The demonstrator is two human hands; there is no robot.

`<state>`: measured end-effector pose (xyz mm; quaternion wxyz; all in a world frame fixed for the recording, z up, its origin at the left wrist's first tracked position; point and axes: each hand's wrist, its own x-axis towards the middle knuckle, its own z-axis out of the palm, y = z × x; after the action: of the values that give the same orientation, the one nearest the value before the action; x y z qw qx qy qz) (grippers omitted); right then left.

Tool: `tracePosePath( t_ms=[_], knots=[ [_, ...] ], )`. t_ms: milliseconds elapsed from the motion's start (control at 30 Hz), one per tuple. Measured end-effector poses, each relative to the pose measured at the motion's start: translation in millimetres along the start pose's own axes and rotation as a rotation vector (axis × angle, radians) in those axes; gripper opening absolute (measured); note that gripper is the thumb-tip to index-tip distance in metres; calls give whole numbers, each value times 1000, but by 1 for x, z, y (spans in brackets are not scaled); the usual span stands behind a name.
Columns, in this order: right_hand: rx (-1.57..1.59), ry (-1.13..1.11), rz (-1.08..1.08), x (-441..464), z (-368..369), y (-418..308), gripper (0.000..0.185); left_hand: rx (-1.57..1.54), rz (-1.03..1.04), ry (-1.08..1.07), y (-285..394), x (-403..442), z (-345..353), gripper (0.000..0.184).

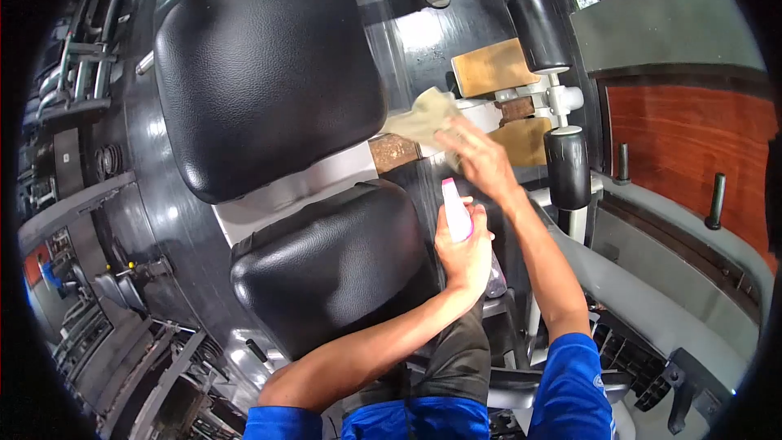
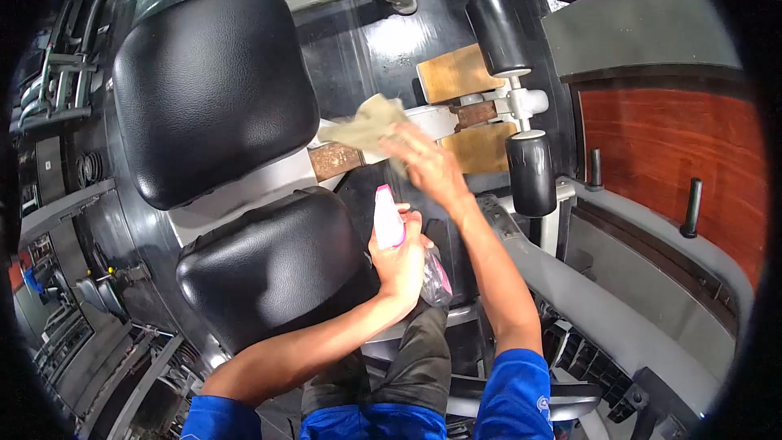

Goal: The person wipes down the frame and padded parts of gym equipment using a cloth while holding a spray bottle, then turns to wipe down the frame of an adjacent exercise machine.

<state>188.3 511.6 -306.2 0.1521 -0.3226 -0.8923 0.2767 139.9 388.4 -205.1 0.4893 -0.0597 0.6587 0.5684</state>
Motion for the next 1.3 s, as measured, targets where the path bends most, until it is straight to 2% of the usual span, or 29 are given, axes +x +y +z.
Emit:
tracePosePath(
  t_ms=[33,100,200,300,333,433,467,533,600,767,867,900,933,967,1000,1033,1067,1133,1233,1267,1300],
  knots=[
    [-81,50,77,-5,8,23,63,13,-17,1,1,0,0,18],
    [4,124,412,-13,7,58,59,29,-50,9,2,-1,0,18],
    [80,243,645,-28,27,110,53,48,-60,20,3,1,0,17],
    [29,233,432,-16,21,64,53,78,-13,1,-3,2,-2,16],
    [144,219,315,-11,17,40,54,73,-28,-4,-5,2,-3,16],
    [79,90,26,-13,15,-20,65,113,43,-56,-7,2,-5,15],
    [129,78,-70,-13,10,-28,57,164,25,-57,-6,3,-4,16],
    [59,5,-42,-11,-1,-27,60,120,19,-72,-6,3,-4,17],
    [-25,110,24,-18,14,8,60,169,-8,-64,-2,1,-2,14],
    [34,295,606,-51,37,106,52,163,-19,-78,5,-1,-1,13],
    [133,340,624,-41,33,73,51,159,-14,-93,6,-1,0,13],
    [158,334,541,-37,33,51,52,175,2,-90,4,-1,0,13],
    [0,326,378,-38,46,39,55,190,18,-91,2,0,0,13],
    [34,243,307,-32,36,4,54,195,34,-87,0,1,0,13],
    [81,255,185,-37,44,-13,54,203,51,-85,-4,3,-2,13],
    [227,184,54,-42,47,-23,54,212,68,-82,-4,4,-3,13],
    [427,199,71,-43,54,-33,57,224,42,-85,-4,5,-4,14],
    [188,84,-95,-38,32,-33,56,251,-18,-88,-4,3,-6,18],
    [97,235,155,-51,44,8,53,177,23,-84,-2,1,-2,14],
    [63,394,253,-54,59,28,53,218,-5,-85,0,0,-2,14],
    [130,445,502,-60,71,47,51,209,8,-103,-1,-1,-2,14]
  ],
)
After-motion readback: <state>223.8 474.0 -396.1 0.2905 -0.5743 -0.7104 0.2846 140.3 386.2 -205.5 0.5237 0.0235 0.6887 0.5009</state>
